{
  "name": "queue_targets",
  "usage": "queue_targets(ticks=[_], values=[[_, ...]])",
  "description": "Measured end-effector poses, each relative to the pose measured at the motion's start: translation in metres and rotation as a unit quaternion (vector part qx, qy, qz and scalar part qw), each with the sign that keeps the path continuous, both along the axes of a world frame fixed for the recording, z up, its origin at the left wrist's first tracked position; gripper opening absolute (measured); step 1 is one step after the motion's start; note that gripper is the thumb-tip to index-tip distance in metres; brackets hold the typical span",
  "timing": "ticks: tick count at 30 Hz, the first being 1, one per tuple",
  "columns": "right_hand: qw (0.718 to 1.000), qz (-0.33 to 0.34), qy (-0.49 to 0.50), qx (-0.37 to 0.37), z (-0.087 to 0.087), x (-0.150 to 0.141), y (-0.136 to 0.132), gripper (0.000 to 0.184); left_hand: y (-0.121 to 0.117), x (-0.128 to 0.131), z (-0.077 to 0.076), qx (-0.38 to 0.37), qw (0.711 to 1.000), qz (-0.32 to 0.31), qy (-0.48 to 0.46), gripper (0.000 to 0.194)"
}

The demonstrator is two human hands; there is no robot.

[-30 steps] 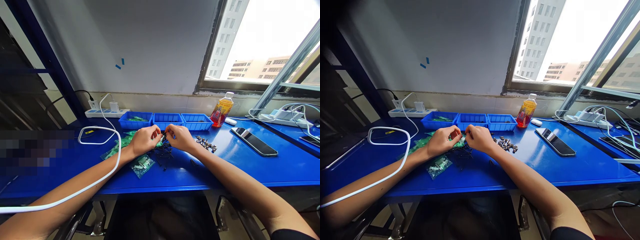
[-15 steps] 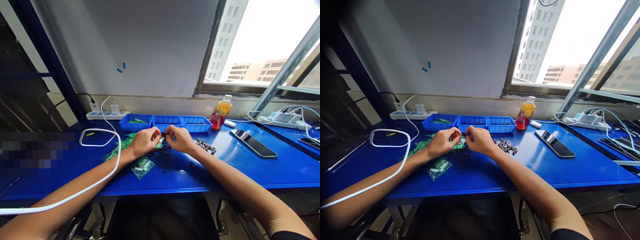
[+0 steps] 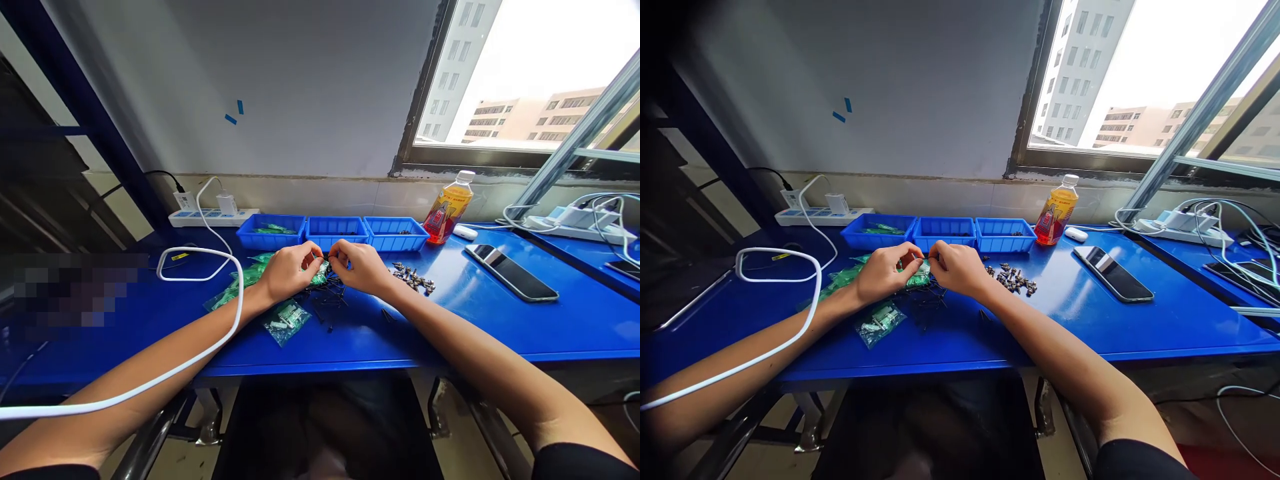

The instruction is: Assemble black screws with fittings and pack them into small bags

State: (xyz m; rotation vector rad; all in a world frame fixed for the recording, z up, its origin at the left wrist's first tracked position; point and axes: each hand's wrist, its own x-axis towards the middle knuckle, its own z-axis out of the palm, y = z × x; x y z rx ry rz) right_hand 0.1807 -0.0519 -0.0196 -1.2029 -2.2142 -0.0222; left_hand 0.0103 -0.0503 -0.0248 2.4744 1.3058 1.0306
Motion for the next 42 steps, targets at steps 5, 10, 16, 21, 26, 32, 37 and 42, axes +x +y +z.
queue_targets(ticks=[5, 10, 16, 21, 26, 32, 37, 42], values=[[0.999, 0.031, 0.007, 0.000, -0.002, 0.002, 0.000, 0.010, 0.003, -0.001, -0.001, -0.006, 1.000, -0.017, -0.002, 0.025], [0.999, 0.036, 0.018, 0.008, -0.004, 0.005, 0.003, 0.011, 0.003, 0.000, -0.003, -0.020, 0.999, -0.037, -0.003, 0.027], [0.997, 0.059, 0.038, 0.024, -0.003, 0.005, 0.002, 0.012, -0.001, 0.001, 0.000, -0.001, 0.999, -0.031, -0.015, 0.025], [0.994, 0.075, 0.058, 0.059, -0.001, 0.007, 0.002, 0.012, -0.001, 0.000, 0.002, 0.006, 0.999, -0.027, -0.018, 0.026], [0.995, 0.071, 0.047, 0.049, 0.001, 0.008, -0.001, 0.007, -0.001, -0.001, 0.001, 0.003, 1.000, -0.030, 0.000, 0.027], [0.997, 0.058, 0.009, 0.046, 0.003, 0.004, -0.002, 0.010, -0.002, -0.001, 0.001, -0.007, 0.999, -0.048, 0.024, 0.032], [0.998, 0.042, -0.017, 0.043, 0.008, 0.005, -0.002, 0.014, -0.005, 0.001, 0.004, -0.006, 0.997, -0.056, 0.050, 0.033], [0.996, 0.056, -0.039, 0.049, 0.011, 0.006, -0.002, 0.009, -0.004, 0.001, 0.004, -0.021, 0.998, -0.051, 0.036, 0.037]])
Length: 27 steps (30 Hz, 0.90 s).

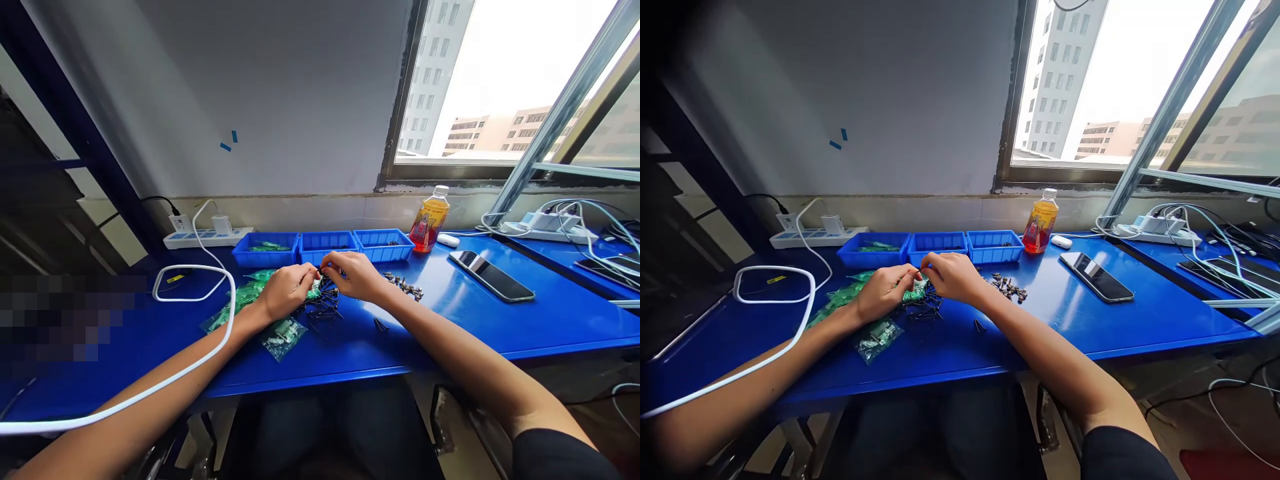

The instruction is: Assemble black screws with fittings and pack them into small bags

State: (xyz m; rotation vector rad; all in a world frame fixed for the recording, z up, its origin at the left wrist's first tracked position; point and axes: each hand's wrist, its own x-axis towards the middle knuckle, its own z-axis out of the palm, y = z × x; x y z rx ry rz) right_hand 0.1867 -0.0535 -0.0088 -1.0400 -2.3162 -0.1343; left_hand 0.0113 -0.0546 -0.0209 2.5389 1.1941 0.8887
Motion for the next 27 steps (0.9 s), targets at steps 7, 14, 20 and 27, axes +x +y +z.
queue_targets(ticks=[7, 14, 20, 27], values=[[0.986, -0.157, 0.054, 0.021, 0.000, 0.016, 0.021, 0.015, 0.003, 0.000, -0.005, 0.041, 0.998, 0.011, 0.045, 0.027], [0.950, -0.304, 0.067, 0.002, 0.001, 0.042, 0.037, 0.023, -0.002, 0.014, -0.011, 0.120, 0.973, -0.124, 0.151, 0.040], [0.953, -0.298, 0.051, -0.026, 0.005, 0.040, 0.033, 0.027, -0.002, 0.019, -0.012, 0.110, 0.967, -0.110, 0.203, 0.033], [0.963, -0.264, 0.024, -0.047, 0.010, 0.048, 0.032, 0.024, 0.000, 0.016, -0.014, 0.113, 0.976, -0.082, 0.169, 0.028]])
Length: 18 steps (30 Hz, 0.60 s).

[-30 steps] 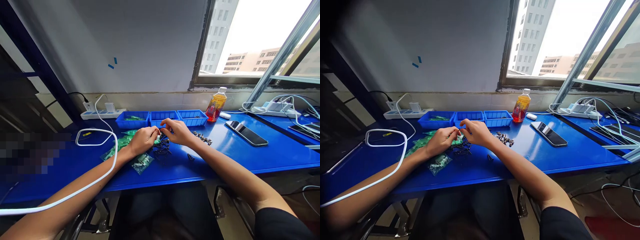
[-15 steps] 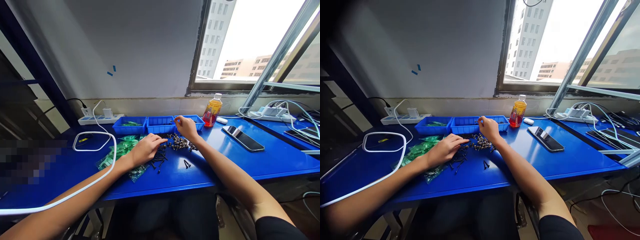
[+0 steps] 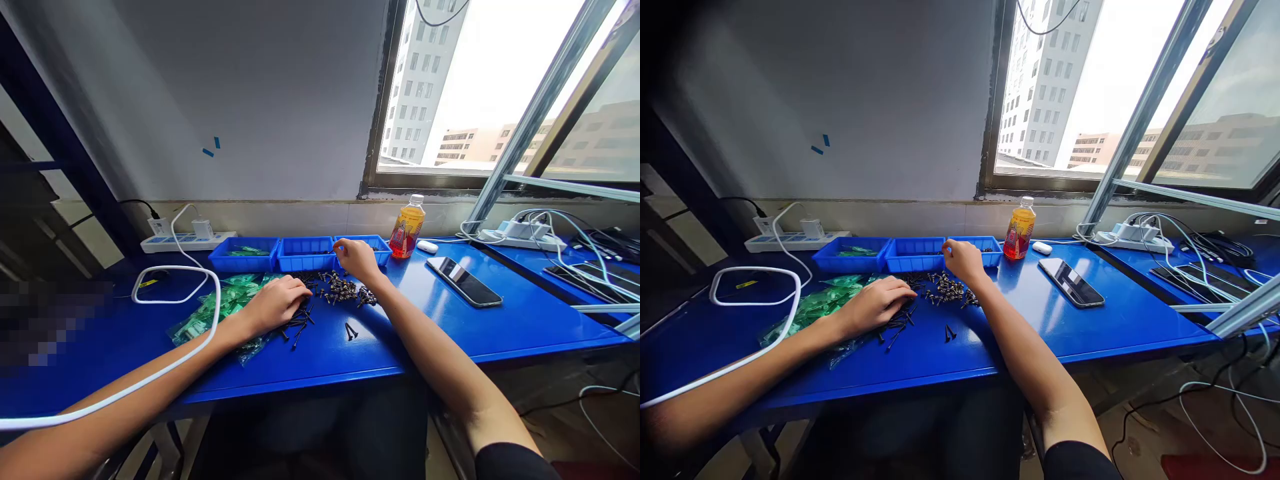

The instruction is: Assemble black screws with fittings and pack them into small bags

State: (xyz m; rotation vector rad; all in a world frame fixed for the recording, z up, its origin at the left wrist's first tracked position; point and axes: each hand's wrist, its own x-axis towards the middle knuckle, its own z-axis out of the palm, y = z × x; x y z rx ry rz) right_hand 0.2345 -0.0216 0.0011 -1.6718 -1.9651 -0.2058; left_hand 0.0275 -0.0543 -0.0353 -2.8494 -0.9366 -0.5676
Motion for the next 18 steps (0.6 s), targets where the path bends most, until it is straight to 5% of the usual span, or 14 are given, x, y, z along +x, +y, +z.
queue_targets(ticks=[18], values=[[0.999, -0.016, -0.021, 0.025, 0.005, 0.000, 0.000, 0.025, -0.008, -0.003, 0.005, 0.010, 0.998, 0.056, -0.036, 0.018]])
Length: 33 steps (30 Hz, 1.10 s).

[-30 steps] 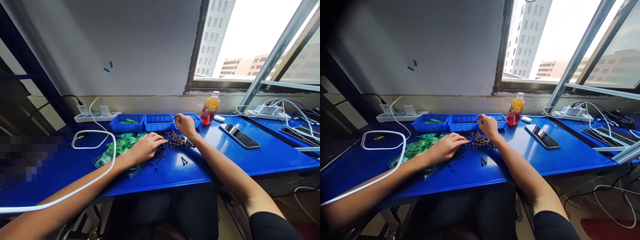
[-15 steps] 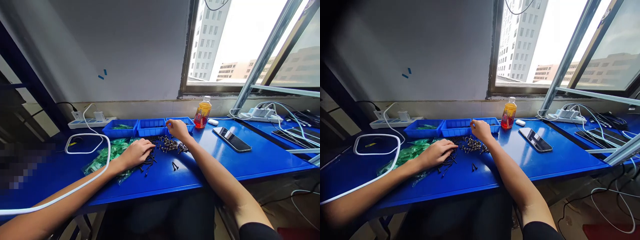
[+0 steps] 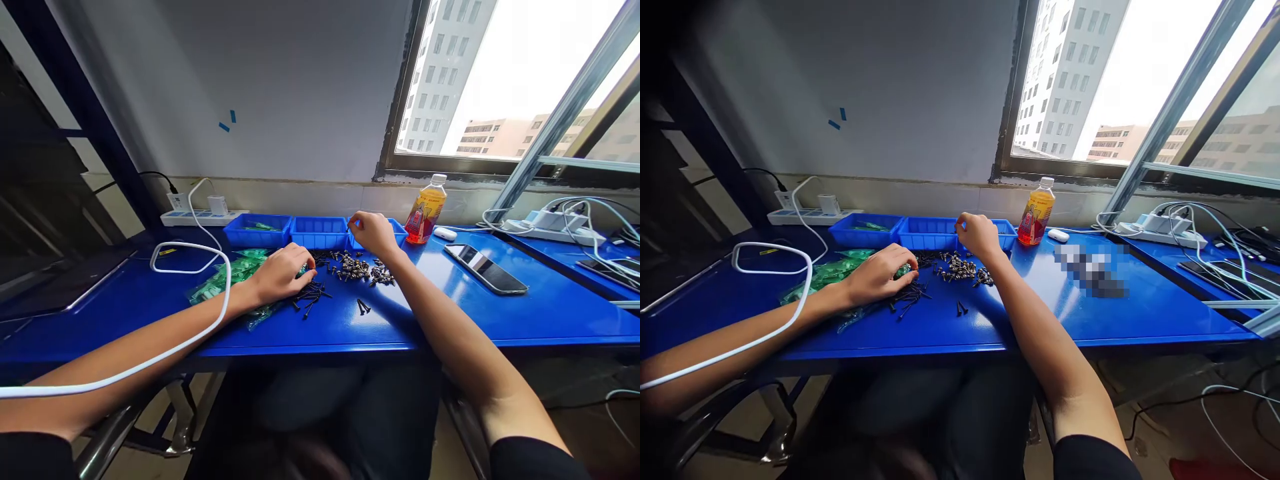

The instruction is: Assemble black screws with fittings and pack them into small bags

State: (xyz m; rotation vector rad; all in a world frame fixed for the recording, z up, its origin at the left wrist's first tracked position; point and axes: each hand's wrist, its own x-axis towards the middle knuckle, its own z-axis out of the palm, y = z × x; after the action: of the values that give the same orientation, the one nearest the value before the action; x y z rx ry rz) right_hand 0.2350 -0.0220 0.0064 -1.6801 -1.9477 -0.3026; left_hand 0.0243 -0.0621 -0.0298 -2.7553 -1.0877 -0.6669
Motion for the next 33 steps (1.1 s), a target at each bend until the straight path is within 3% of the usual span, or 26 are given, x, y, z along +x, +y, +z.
queue_targets(ticks=[9, 28, 33], values=[[1.000, -0.008, -0.010, -0.009, 0.0004, 0.0009, -0.0007, 0.026, 0.0049, -0.0044, -0.0010, -0.046, 0.996, 0.000, -0.076, 0.023], [0.999, -0.015, -0.022, -0.046, -0.0003, 0.0012, -0.0011, 0.025, 0.0058, -0.0055, -0.0020, -0.030, 0.994, -0.019, -0.099, 0.019], [1.000, 0.008, -0.009, -0.025, 0.0020, -0.0052, -0.0070, 0.024, 0.0081, -0.0065, -0.0018, -0.026, 0.993, -0.002, -0.115, 0.018]])
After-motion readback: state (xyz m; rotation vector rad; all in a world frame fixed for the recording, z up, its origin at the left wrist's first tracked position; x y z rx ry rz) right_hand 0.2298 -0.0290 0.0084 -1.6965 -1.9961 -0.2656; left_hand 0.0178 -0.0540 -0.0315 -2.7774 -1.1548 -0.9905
